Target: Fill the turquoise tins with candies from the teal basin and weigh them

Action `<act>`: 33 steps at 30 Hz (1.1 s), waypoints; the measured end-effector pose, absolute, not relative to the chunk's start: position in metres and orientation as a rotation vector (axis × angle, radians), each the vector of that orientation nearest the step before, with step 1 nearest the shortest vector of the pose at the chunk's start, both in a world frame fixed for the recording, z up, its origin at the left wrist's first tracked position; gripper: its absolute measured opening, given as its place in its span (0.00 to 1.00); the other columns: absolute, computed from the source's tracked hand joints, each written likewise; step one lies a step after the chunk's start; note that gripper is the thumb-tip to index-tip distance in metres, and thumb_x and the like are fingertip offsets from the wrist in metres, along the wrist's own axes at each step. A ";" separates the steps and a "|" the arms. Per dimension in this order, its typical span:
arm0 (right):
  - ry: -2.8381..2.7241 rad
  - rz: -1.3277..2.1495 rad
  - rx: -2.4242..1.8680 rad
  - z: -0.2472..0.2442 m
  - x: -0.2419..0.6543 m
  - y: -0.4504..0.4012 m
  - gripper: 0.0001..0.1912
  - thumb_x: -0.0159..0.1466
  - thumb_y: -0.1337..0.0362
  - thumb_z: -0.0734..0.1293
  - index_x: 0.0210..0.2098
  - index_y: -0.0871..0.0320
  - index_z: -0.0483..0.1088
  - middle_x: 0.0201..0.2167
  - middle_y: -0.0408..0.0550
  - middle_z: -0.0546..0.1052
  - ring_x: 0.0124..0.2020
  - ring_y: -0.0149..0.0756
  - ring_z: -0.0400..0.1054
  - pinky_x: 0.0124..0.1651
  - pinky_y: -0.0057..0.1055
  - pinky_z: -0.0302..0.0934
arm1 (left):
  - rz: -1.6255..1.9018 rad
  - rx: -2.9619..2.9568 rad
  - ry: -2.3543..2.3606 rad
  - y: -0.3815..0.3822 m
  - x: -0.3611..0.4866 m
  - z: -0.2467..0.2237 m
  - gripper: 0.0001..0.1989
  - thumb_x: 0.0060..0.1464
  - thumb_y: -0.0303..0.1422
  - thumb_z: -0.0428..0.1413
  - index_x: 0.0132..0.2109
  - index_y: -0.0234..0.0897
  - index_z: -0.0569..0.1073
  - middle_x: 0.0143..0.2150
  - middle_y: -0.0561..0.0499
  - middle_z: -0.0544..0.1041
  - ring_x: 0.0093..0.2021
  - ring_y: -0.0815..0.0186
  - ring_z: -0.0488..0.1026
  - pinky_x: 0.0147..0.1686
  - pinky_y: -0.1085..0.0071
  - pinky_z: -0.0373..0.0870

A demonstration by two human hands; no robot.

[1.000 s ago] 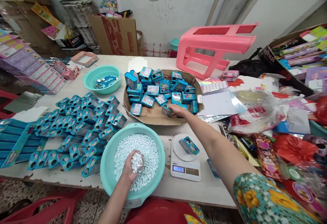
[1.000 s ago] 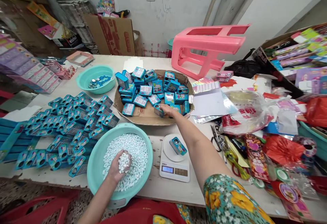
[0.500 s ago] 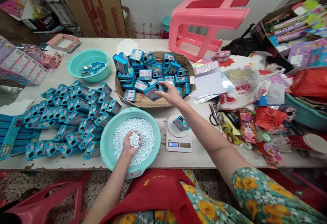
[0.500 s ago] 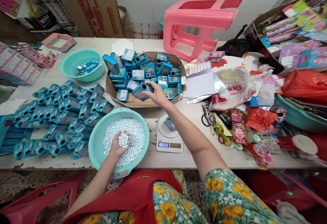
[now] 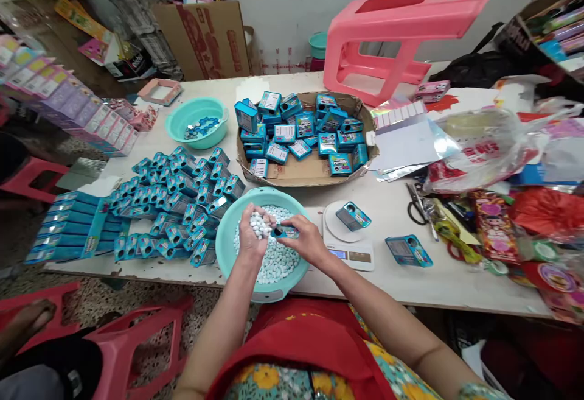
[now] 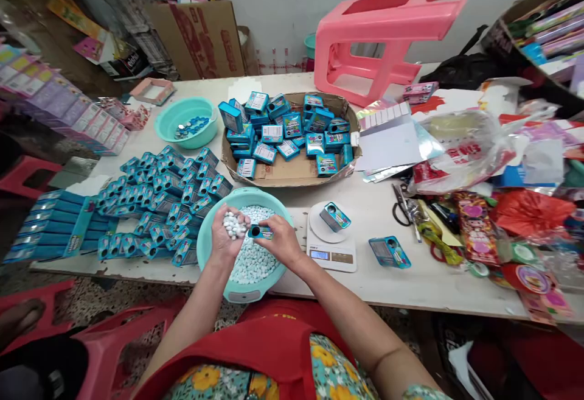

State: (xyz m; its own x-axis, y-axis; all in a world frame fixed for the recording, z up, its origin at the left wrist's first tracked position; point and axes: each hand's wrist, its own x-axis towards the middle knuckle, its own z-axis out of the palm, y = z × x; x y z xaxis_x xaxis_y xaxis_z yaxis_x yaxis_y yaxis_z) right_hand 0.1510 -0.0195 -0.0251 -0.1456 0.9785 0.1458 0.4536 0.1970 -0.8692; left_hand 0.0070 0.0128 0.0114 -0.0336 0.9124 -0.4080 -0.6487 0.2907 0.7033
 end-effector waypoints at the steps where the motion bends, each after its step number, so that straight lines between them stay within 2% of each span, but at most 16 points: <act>1: -1.749 0.866 -1.357 -0.027 0.146 -0.021 0.15 0.53 0.64 0.72 0.40 0.53 0.72 0.37 0.47 0.74 0.41 0.40 0.68 0.45 0.36 0.61 | 1.349 0.379 1.018 0.013 0.010 0.009 0.14 0.48 0.41 0.55 0.25 0.36 0.63 0.19 0.56 0.65 0.22 0.70 0.69 0.22 0.75 0.64; 4: -1.812 0.809 -1.398 -0.028 0.136 -0.026 0.19 0.51 0.65 0.73 0.42 0.53 0.70 0.38 0.48 0.74 0.43 0.43 0.68 0.46 0.38 0.61 | 1.429 0.440 1.126 0.012 0.014 -0.001 0.14 0.46 0.40 0.57 0.26 0.35 0.64 0.22 0.54 0.68 0.25 0.69 0.71 0.27 0.74 0.66; 8: -1.837 0.793 -1.464 -0.021 0.128 -0.028 0.23 0.48 0.67 0.74 0.43 0.54 0.66 0.39 0.49 0.74 0.43 0.45 0.69 0.45 0.40 0.62 | 1.456 0.448 1.118 0.009 0.014 -0.004 0.14 0.46 0.40 0.58 0.28 0.36 0.64 0.21 0.56 0.68 0.23 0.70 0.69 0.27 0.73 0.66; 14: -1.724 0.860 -1.518 -0.014 0.128 -0.025 0.19 0.50 0.69 0.71 0.39 0.54 0.62 0.38 0.46 0.74 0.42 0.41 0.69 0.44 0.37 0.62 | 1.448 0.607 1.129 0.008 0.017 -0.004 0.14 0.49 0.38 0.57 0.24 0.34 0.66 0.20 0.55 0.69 0.23 0.71 0.69 0.30 0.73 0.67; 17: -1.722 0.831 -1.488 -0.015 0.128 -0.025 0.18 0.50 0.70 0.71 0.38 0.54 0.62 0.38 0.45 0.73 0.42 0.40 0.68 0.45 0.37 0.62 | 1.447 0.610 1.127 0.009 0.017 -0.005 0.13 0.49 0.37 0.58 0.24 0.35 0.65 0.19 0.56 0.68 0.21 0.72 0.67 0.28 0.74 0.66; 21: -1.693 0.814 -1.491 -0.012 0.126 -0.027 0.18 0.50 0.67 0.72 0.37 0.54 0.63 0.37 0.46 0.73 0.42 0.41 0.68 0.45 0.38 0.62 | 1.423 0.562 1.152 0.013 0.015 -0.002 0.12 0.48 0.37 0.58 0.27 0.36 0.65 0.16 0.60 0.62 0.16 0.74 0.61 0.24 0.75 0.64; 26: -1.646 0.842 -1.462 -0.005 0.130 -0.030 0.20 0.50 0.63 0.73 0.39 0.54 0.64 0.38 0.46 0.74 0.42 0.41 0.68 0.45 0.37 0.62 | 1.414 0.584 1.106 0.012 0.019 0.008 0.11 0.49 0.38 0.58 0.28 0.35 0.66 0.21 0.56 0.67 0.21 0.72 0.67 0.24 0.75 0.64; 33: -1.628 0.903 -1.462 -0.002 0.136 -0.028 0.19 0.50 0.60 0.73 0.39 0.55 0.66 0.38 0.45 0.75 0.42 0.41 0.69 0.44 0.36 0.62 | 1.332 0.592 1.045 0.011 0.023 0.010 0.12 0.50 0.39 0.57 0.30 0.35 0.66 0.17 0.57 0.66 0.18 0.71 0.66 0.22 0.74 0.62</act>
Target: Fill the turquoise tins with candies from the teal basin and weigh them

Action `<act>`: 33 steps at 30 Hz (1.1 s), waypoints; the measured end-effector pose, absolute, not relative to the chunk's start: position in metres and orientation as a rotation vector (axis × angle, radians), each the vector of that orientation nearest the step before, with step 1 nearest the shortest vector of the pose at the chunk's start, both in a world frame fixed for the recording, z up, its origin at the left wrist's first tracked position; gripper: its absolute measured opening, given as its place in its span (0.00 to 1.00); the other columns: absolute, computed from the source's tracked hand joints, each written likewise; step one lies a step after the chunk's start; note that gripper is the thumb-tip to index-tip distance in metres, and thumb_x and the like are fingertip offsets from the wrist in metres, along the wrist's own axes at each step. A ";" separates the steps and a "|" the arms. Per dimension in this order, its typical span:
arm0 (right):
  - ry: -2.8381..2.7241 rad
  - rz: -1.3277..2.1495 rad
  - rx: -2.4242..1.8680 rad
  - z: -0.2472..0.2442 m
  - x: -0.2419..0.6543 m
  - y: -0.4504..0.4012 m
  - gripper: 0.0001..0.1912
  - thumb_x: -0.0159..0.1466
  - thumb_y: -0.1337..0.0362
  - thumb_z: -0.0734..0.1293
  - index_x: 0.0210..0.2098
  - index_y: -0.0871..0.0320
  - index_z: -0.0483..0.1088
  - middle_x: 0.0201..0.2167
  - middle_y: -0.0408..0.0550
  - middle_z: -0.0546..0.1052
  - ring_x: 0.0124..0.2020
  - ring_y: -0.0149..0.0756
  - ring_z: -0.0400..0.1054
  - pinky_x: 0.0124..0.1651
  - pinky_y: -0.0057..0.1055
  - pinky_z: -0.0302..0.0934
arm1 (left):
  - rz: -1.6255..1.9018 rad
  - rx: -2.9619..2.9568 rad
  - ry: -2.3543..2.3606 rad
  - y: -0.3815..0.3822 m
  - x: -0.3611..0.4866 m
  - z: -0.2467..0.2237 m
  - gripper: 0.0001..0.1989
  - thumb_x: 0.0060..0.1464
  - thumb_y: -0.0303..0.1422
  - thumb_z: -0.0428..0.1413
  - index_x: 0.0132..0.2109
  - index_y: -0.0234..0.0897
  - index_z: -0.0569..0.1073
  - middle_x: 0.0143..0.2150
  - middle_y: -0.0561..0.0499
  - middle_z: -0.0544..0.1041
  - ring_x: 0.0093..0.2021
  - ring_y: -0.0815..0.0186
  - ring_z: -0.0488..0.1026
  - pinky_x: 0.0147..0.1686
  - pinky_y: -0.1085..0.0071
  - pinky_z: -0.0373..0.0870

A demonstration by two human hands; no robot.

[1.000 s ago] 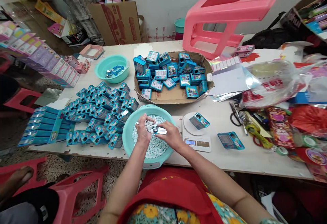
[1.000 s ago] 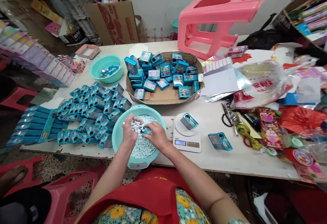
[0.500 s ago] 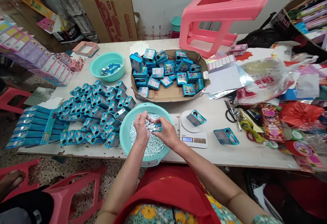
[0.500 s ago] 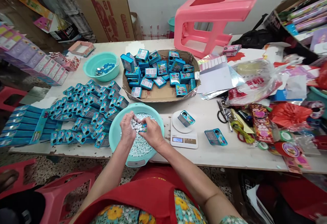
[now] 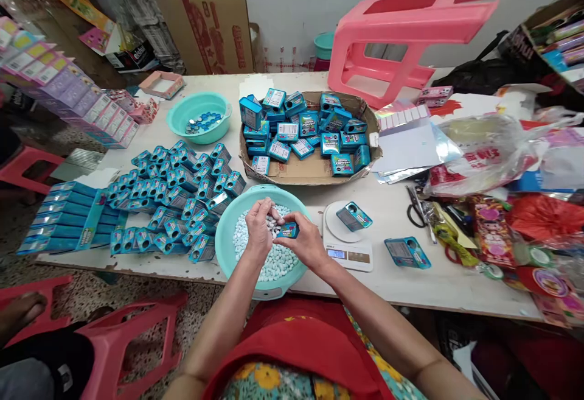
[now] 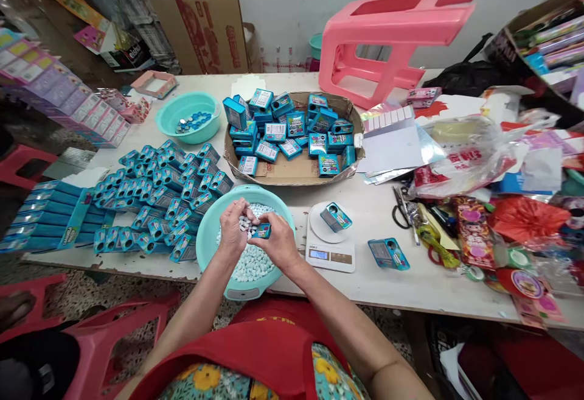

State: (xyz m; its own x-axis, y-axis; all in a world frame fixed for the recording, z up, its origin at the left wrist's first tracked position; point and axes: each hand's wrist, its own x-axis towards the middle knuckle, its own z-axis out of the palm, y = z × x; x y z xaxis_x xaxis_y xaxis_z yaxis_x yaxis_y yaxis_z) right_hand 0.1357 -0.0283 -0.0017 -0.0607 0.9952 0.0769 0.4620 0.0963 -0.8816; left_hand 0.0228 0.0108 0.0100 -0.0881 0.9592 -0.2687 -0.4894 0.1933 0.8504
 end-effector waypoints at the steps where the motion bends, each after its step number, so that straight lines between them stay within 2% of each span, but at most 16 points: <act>1: -1.633 0.914 -1.454 -0.002 0.135 -0.027 0.20 0.50 0.60 0.74 0.39 0.55 0.66 0.38 0.45 0.75 0.42 0.41 0.69 0.45 0.36 0.61 | 1.342 0.593 1.055 0.011 0.022 0.010 0.12 0.51 0.39 0.56 0.31 0.35 0.67 0.16 0.57 0.66 0.18 0.71 0.66 0.22 0.74 0.62; 7: -1.550 0.990 -1.442 -0.001 0.128 -0.021 0.19 0.50 0.59 0.73 0.38 0.56 0.67 0.37 0.45 0.75 0.40 0.40 0.70 0.43 0.35 0.62 | 1.335 0.674 1.046 0.012 0.015 0.014 0.12 0.53 0.40 0.54 0.32 0.35 0.68 0.16 0.56 0.67 0.16 0.71 0.64 0.21 0.75 0.61; 13: -1.466 1.039 -1.380 0.002 0.126 -0.021 0.22 0.50 0.59 0.74 0.42 0.56 0.67 0.39 0.46 0.75 0.42 0.39 0.70 0.46 0.35 0.63 | 1.376 0.719 0.978 0.011 0.010 0.019 0.11 0.53 0.39 0.53 0.33 0.35 0.69 0.17 0.55 0.68 0.21 0.69 0.69 0.26 0.74 0.65; 18: -1.467 0.969 -1.373 0.001 0.127 -0.022 0.23 0.50 0.59 0.74 0.44 0.55 0.66 0.41 0.47 0.75 0.44 0.40 0.70 0.48 0.36 0.63 | 1.338 0.764 0.926 0.009 0.014 0.022 0.11 0.54 0.40 0.52 0.36 0.35 0.70 0.22 0.53 0.70 0.23 0.69 0.70 0.25 0.74 0.65; 25: -1.438 0.969 -1.420 0.002 0.144 -0.024 0.23 0.48 0.59 0.75 0.42 0.55 0.68 0.40 0.45 0.75 0.43 0.39 0.69 0.48 0.36 0.62 | 1.407 0.791 1.215 0.017 -0.009 -0.009 0.11 0.53 0.41 0.52 0.34 0.37 0.69 0.26 0.53 0.68 0.26 0.68 0.68 0.31 0.70 0.68; 27: -1.405 0.936 -1.414 0.008 0.152 -0.029 0.22 0.50 0.59 0.74 0.42 0.54 0.69 0.41 0.45 0.75 0.44 0.38 0.69 0.48 0.35 0.62 | 1.213 1.053 1.410 0.007 -0.020 -0.031 0.12 0.54 0.43 0.51 0.34 0.38 0.70 0.29 0.51 0.70 0.32 0.65 0.68 0.37 0.66 0.67; 30: -1.342 0.932 -1.432 0.011 0.160 -0.034 0.19 0.51 0.58 0.73 0.41 0.54 0.71 0.40 0.46 0.75 0.42 0.39 0.69 0.46 0.35 0.62 | 0.544 1.678 1.578 -0.023 -0.020 -0.067 0.14 0.52 0.44 0.53 0.38 0.39 0.73 0.40 0.46 0.73 0.44 0.57 0.67 0.47 0.59 0.62; 32: -1.305 0.942 -1.434 0.011 0.161 -0.034 0.18 0.50 0.57 0.74 0.39 0.55 0.71 0.38 0.46 0.76 0.41 0.39 0.70 0.46 0.36 0.63 | 0.211 2.000 1.536 -0.044 -0.014 -0.084 0.19 0.51 0.47 0.53 0.45 0.41 0.72 0.48 0.44 0.70 0.50 0.53 0.63 0.49 0.54 0.59; 33: -1.293 0.949 -1.429 0.011 0.161 -0.034 0.18 0.50 0.57 0.74 0.38 0.55 0.71 0.39 0.46 0.76 0.42 0.40 0.70 0.46 0.36 0.62 | 0.082 2.110 1.483 -0.053 -0.012 -0.089 0.20 0.52 0.49 0.52 0.47 0.42 0.71 0.49 0.44 0.69 0.50 0.52 0.62 0.48 0.54 0.60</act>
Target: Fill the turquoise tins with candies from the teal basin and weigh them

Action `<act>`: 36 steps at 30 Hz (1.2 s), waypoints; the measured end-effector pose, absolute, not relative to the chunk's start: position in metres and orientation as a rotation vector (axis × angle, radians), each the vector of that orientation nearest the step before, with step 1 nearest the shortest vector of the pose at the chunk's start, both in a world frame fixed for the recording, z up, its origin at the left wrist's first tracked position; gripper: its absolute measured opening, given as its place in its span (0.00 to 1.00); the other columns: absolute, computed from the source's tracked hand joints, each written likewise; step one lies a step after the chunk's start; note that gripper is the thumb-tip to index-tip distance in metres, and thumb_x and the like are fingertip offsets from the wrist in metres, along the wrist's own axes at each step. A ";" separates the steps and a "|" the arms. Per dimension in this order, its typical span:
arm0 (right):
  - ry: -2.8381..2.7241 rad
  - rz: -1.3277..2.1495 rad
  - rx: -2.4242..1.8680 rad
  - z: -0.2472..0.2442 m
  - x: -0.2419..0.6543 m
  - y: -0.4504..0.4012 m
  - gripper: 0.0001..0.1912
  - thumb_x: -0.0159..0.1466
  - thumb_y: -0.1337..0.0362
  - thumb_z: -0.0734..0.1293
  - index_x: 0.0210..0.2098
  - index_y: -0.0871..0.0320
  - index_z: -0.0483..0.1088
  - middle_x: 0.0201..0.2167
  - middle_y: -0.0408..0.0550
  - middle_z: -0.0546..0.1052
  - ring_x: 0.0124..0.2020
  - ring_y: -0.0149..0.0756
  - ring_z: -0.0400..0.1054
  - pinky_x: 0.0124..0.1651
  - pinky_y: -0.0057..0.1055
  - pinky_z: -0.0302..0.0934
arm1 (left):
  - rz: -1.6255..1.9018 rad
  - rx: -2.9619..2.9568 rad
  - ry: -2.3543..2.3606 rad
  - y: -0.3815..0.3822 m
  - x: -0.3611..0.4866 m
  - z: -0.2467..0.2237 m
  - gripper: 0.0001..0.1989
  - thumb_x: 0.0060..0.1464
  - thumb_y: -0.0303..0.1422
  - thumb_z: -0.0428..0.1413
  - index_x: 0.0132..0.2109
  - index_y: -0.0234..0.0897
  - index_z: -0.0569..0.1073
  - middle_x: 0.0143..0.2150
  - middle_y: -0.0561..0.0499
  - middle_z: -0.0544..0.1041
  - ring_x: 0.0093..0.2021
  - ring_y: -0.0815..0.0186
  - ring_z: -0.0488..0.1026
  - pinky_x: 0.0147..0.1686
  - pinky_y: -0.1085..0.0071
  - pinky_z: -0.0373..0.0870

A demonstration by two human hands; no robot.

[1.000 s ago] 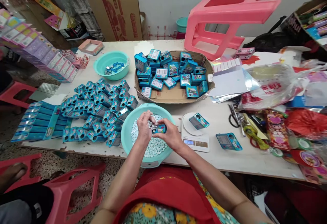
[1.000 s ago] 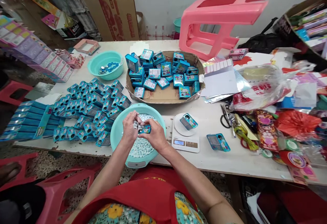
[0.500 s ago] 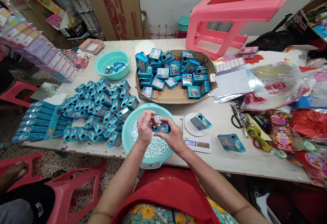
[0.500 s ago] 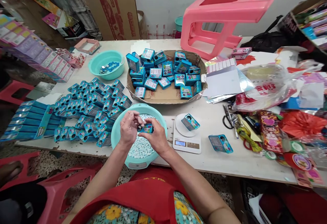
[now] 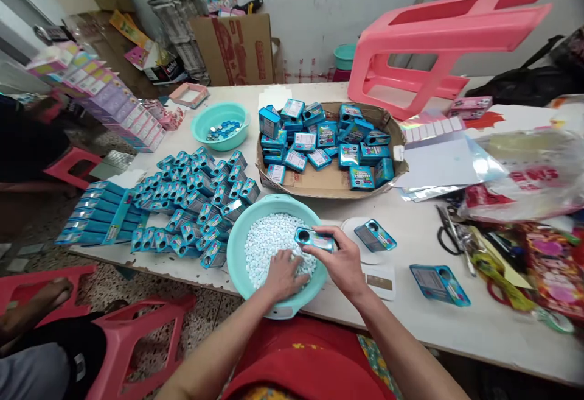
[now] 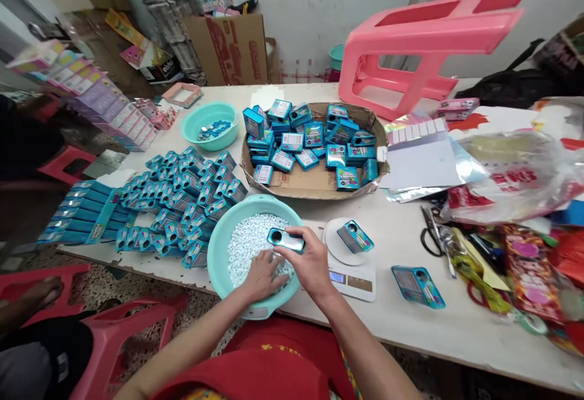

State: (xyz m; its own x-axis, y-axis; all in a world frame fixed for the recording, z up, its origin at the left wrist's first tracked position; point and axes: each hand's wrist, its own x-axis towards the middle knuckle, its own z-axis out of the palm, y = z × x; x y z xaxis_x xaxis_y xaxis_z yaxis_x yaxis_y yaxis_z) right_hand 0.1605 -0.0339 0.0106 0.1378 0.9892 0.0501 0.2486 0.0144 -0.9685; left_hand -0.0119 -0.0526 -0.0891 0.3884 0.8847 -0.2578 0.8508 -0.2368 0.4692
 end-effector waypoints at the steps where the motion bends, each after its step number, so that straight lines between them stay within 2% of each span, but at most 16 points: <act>1: -1.281 0.961 -1.424 0.011 0.160 -0.033 0.18 0.50 0.56 0.74 0.38 0.55 0.71 0.39 0.47 0.76 0.42 0.40 0.70 0.46 0.36 0.62 | -0.022 2.198 1.422 -0.059 -0.011 -0.092 0.21 0.53 0.50 0.50 0.47 0.43 0.71 0.49 0.45 0.68 0.50 0.52 0.62 0.47 0.54 0.60; 5: -1.191 1.007 -1.412 0.014 0.158 -0.029 0.20 0.48 0.56 0.75 0.39 0.55 0.71 0.39 0.48 0.76 0.41 0.40 0.70 0.44 0.36 0.64 | -0.290 2.329 1.246 -0.066 -0.029 -0.095 0.19 0.56 0.48 0.46 0.46 0.42 0.70 0.46 0.45 0.68 0.48 0.54 0.64 0.45 0.58 0.63; 8: -1.176 0.987 -1.374 0.006 0.153 -0.023 0.22 0.47 0.55 0.75 0.40 0.55 0.71 0.41 0.48 0.76 0.42 0.41 0.69 0.45 0.36 0.63 | -0.300 2.202 1.309 -0.059 -0.046 -0.102 0.15 0.56 0.41 0.47 0.45 0.39 0.70 0.45 0.44 0.69 0.43 0.57 0.68 0.41 0.62 0.65; 12: -1.336 1.079 -1.429 -0.023 0.146 -0.017 0.22 0.47 0.53 0.74 0.39 0.55 0.72 0.38 0.47 0.77 0.39 0.42 0.71 0.44 0.38 0.64 | 0.115 1.769 1.562 -0.045 -0.053 -0.108 0.07 0.53 0.36 0.51 0.34 0.37 0.70 0.36 0.47 0.72 0.38 0.60 0.70 0.38 0.67 0.65; 14: -1.401 1.057 -1.444 -0.036 0.143 -0.017 0.22 0.48 0.53 0.73 0.40 0.55 0.71 0.39 0.47 0.77 0.40 0.42 0.71 0.45 0.39 0.64 | 0.373 1.490 1.607 -0.039 -0.050 -0.098 0.09 0.53 0.37 0.51 0.31 0.37 0.68 0.29 0.50 0.71 0.32 0.63 0.70 0.31 0.71 0.64; 16: -1.465 0.996 -1.445 -0.045 0.141 -0.020 0.21 0.50 0.54 0.73 0.41 0.55 0.70 0.40 0.47 0.76 0.42 0.43 0.70 0.46 0.39 0.63 | 0.638 1.131 1.556 -0.033 -0.044 -0.079 0.11 0.52 0.41 0.51 0.32 0.38 0.67 0.22 0.54 0.67 0.22 0.68 0.65 0.20 0.75 0.58; 18: -1.538 0.950 -1.435 -0.049 0.137 -0.024 0.20 0.52 0.56 0.72 0.42 0.55 0.70 0.40 0.48 0.76 0.44 0.43 0.70 0.48 0.40 0.63 | 0.913 0.782 1.406 -0.026 -0.037 -0.055 0.12 0.48 0.42 0.56 0.32 0.38 0.66 0.18 0.58 0.63 0.17 0.72 0.59 0.16 0.77 0.51; 21: -1.660 0.948 -1.408 -0.049 0.126 -0.027 0.19 0.53 0.60 0.72 0.43 0.55 0.68 0.41 0.48 0.75 0.44 0.43 0.70 0.48 0.40 0.63 | 1.223 0.569 1.195 -0.014 -0.023 -0.028 0.13 0.46 0.39 0.59 0.31 0.37 0.65 0.22 0.57 0.66 0.19 0.73 0.62 0.17 0.78 0.55; 26: -1.742 0.962 -1.379 -0.039 0.111 -0.028 0.23 0.53 0.64 0.72 0.47 0.54 0.65 0.43 0.48 0.75 0.45 0.43 0.70 0.48 0.41 0.64 | 1.494 0.442 1.188 0.000 -0.009 -0.017 0.14 0.50 0.42 0.55 0.30 0.34 0.68 0.28 0.52 0.71 0.24 0.71 0.69 0.26 0.73 0.67; 29: -1.706 0.942 -1.383 -0.031 0.109 -0.026 0.27 0.52 0.64 0.73 0.50 0.54 0.63 0.44 0.49 0.74 0.45 0.42 0.70 0.48 0.40 0.64 | 1.538 0.458 1.193 0.005 -0.007 -0.015 0.14 0.52 0.42 0.54 0.30 0.33 0.68 0.27 0.52 0.71 0.23 0.71 0.69 0.26 0.73 0.67; 36: -1.681 0.962 -1.408 -0.017 0.112 -0.020 0.26 0.51 0.62 0.73 0.48 0.54 0.64 0.42 0.48 0.75 0.45 0.43 0.71 0.47 0.40 0.64 | 1.543 0.464 1.211 0.017 -0.005 -0.001 0.16 0.50 0.44 0.56 0.30 0.36 0.62 0.21 0.58 0.65 0.19 0.74 0.65 0.22 0.77 0.62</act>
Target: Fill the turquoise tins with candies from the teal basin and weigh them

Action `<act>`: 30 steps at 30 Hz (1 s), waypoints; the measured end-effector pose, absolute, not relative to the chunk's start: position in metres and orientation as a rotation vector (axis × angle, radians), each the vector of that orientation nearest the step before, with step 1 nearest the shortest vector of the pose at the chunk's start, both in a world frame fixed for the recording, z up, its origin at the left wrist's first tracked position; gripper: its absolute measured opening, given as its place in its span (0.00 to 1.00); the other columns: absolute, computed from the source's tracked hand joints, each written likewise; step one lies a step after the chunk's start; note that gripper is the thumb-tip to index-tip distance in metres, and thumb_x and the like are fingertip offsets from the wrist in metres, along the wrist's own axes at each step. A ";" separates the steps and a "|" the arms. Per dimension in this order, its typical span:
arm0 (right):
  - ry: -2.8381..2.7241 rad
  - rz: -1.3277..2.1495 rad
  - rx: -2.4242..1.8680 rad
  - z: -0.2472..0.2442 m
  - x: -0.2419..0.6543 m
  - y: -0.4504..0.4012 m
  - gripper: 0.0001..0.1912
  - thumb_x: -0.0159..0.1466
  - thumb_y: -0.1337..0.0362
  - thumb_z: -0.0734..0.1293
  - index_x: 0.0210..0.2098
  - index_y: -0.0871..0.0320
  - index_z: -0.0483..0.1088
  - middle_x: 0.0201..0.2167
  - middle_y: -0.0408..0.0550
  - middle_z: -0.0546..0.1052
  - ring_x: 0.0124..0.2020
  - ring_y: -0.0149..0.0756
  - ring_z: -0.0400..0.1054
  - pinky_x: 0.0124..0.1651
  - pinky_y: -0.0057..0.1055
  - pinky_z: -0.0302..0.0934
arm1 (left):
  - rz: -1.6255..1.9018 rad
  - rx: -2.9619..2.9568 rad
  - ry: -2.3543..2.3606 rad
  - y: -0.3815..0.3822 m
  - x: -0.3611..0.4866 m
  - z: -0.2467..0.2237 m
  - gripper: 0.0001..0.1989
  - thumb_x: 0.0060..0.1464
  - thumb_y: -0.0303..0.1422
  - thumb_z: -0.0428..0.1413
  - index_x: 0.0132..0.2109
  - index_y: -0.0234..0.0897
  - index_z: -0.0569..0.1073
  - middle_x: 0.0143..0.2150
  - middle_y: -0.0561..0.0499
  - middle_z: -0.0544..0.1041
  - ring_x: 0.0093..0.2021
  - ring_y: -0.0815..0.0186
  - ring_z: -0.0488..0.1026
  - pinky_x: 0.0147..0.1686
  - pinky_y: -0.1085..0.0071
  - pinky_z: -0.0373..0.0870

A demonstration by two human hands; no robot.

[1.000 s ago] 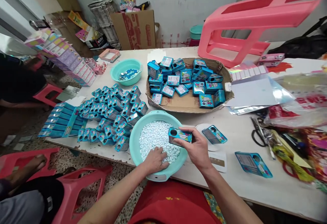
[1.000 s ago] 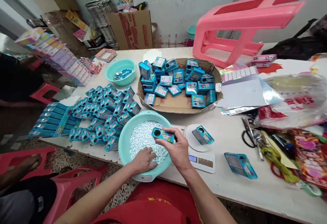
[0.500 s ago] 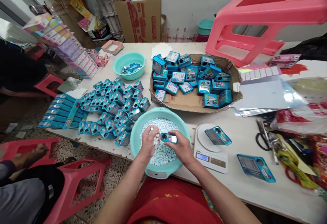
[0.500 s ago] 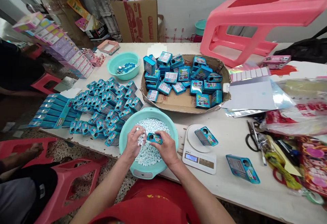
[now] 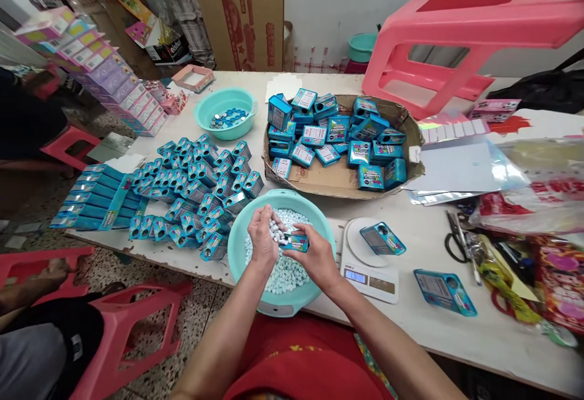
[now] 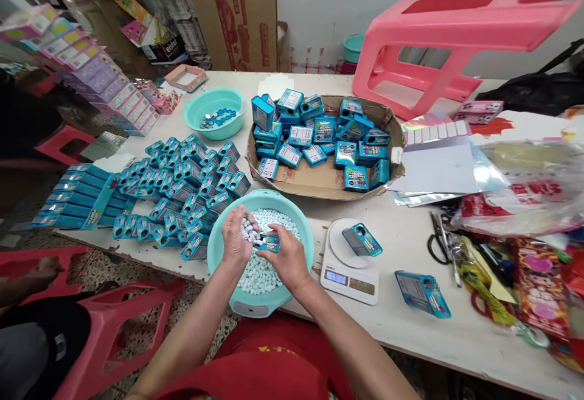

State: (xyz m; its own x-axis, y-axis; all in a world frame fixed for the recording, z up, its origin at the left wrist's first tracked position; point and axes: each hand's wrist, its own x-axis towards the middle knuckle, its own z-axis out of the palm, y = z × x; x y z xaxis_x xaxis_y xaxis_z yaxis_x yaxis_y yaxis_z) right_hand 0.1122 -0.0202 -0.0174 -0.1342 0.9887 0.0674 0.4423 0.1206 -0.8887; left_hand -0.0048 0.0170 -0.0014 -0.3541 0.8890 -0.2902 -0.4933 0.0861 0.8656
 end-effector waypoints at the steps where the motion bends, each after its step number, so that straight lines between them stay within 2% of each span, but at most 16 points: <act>1: -1.668 0.966 -1.411 -0.017 0.112 -0.020 0.26 0.51 0.62 0.73 0.48 0.54 0.64 0.43 0.48 0.75 0.45 0.43 0.71 0.47 0.40 0.64 | 1.525 0.465 1.218 0.018 -0.004 0.000 0.17 0.50 0.45 0.56 0.30 0.36 0.62 0.20 0.58 0.65 0.18 0.74 0.64 0.21 0.77 0.61; 7: -1.630 0.967 -1.423 -0.015 0.111 -0.021 0.26 0.51 0.62 0.73 0.48 0.54 0.65 0.42 0.48 0.76 0.44 0.43 0.72 0.46 0.41 0.65 | 1.520 0.480 1.222 0.020 0.000 0.000 0.19 0.49 0.45 0.57 0.27 0.36 0.60 0.20 0.57 0.65 0.19 0.74 0.63 0.20 0.78 0.60; 13: -1.633 0.929 -1.410 -0.019 0.110 -0.019 0.27 0.50 0.64 0.73 0.49 0.54 0.65 0.42 0.49 0.76 0.44 0.43 0.71 0.47 0.40 0.65 | 1.519 0.538 1.237 0.020 0.003 -0.005 0.20 0.51 0.47 0.55 0.24 0.36 0.62 0.18 0.57 0.63 0.18 0.74 0.62 0.20 0.76 0.60; 22: -1.616 0.941 -1.377 -0.031 0.114 -0.021 0.27 0.50 0.64 0.74 0.49 0.54 0.66 0.44 0.49 0.75 0.44 0.42 0.71 0.48 0.40 0.65 | 1.439 0.385 1.153 0.021 -0.006 0.004 0.21 0.49 0.47 0.58 0.24 0.35 0.60 0.17 0.59 0.58 0.14 0.79 0.53 0.13 0.80 0.50; 24: -1.553 0.982 -1.377 -0.028 0.117 -0.024 0.27 0.48 0.63 0.75 0.47 0.54 0.67 0.43 0.48 0.75 0.44 0.41 0.71 0.48 0.39 0.65 | 1.428 0.317 1.057 0.025 -0.019 0.006 0.20 0.49 0.46 0.58 0.25 0.36 0.60 0.17 0.59 0.59 0.14 0.78 0.55 0.13 0.81 0.50; 28: -1.390 1.051 -1.404 -0.021 0.124 -0.032 0.26 0.47 0.60 0.75 0.44 0.54 0.68 0.43 0.48 0.76 0.44 0.41 0.71 0.48 0.38 0.65 | 1.240 0.151 1.142 0.035 -0.046 -0.020 0.16 0.51 0.42 0.57 0.28 0.35 0.63 0.24 0.54 0.69 0.21 0.73 0.68 0.17 0.79 0.62; 30: -1.333 1.063 -1.423 -0.018 0.129 -0.038 0.26 0.47 0.59 0.75 0.44 0.55 0.68 0.42 0.48 0.76 0.43 0.40 0.72 0.48 0.38 0.66 | 1.043 0.072 1.219 0.036 -0.052 -0.043 0.13 0.53 0.38 0.55 0.27 0.35 0.63 0.21 0.55 0.67 0.16 0.76 0.64 0.14 0.81 0.59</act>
State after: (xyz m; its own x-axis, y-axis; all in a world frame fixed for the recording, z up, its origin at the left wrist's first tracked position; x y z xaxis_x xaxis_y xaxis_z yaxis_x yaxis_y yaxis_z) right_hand 0.1286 -0.0380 -0.0179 0.0541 0.9984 -0.0144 0.2368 -0.0268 -0.9712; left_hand -0.0521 0.0358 -0.0430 -0.0331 0.6843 -0.7284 -0.6136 0.5614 0.5553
